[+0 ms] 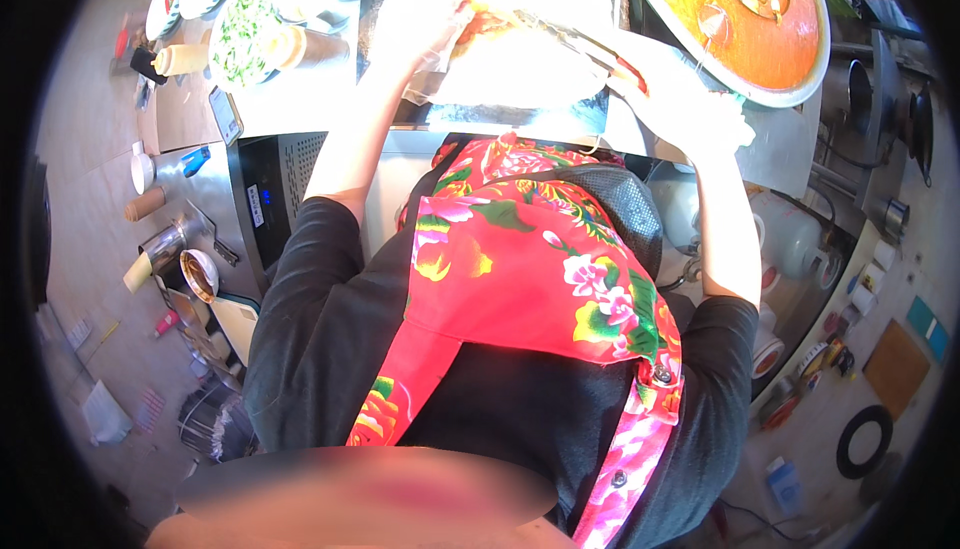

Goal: The person lays a thin sheet on a flat griddle, then uses tongs to place cooked meat and noodles from a large pot onto the sheet. They add chopped green onions and a red sauce, then fold the sheet to enclose the fillings.

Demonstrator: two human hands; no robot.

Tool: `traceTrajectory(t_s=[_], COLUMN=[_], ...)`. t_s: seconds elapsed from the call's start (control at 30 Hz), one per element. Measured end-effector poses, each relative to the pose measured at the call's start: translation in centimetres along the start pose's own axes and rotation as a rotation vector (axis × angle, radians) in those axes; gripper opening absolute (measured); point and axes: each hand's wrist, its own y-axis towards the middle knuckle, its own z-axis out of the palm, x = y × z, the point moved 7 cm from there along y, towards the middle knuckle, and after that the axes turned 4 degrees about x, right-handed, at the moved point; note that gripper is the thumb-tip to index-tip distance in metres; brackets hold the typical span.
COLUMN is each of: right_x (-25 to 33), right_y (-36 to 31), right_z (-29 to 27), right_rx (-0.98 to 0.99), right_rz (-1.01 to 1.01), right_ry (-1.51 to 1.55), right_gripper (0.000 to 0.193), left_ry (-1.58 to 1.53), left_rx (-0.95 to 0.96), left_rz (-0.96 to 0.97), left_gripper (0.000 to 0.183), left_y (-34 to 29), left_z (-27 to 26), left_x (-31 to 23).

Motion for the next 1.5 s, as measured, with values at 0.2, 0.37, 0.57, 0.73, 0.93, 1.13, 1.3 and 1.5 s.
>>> traceTrajectory(t_s=[0.2,0.37,0.57,0.73,0.93,1.13,1.3,1.5], right_x=[1.3,-1.2,-1.0,0.5,-0.8,-1.0,-0.7,-2.1], right_y=[3.4,5.0,2.3,2.9,1.5,0.9,3.1,1.9], right_z=[1.9,2.9,1.6,1.3,1.2,1.9,3.0,2.0], right_rx=[-0.039,-0.109,-0.019,-0.015,-0.084,-0.148,-0.107,-0.111], right_rz=[-0.232,-0.155,-0.137,-0.14,-0.113,-0.134,-0.134,-0.073], right_ry=[-0.511,-0.519,-0.258,-0.204,-0.127,-0.123,-0.34,-0.135], right_gripper=[0.035,0.03,0.044,0.045,0.049,0.049,0.045,0.048], left_ry=[-0.129,-0.098,-0.095,-0.13,-0.015,0.213,-0.014,-0.166], left_rx=[0.161,0.105,0.039,-0.186,-0.119,-0.368,0.1,0.078], left_rz=[0.015,0.005,-0.029,0.179,0.169,0.259,0.098,-0.04], left_gripper=[0.034,0.031,0.031,0.03,0.029,0.028,0.034,0.026], left_y=[0.5,1.3,0.4,-0.2,-0.9,0.1,1.3,1.3], left_z=[0.5,0.1,0.6,0.5,0.8,-0.9,2.3,2.5], left_x=[0.2,0.9,3.2,-0.4,-1.8,-1.0,-0.2,2.3])
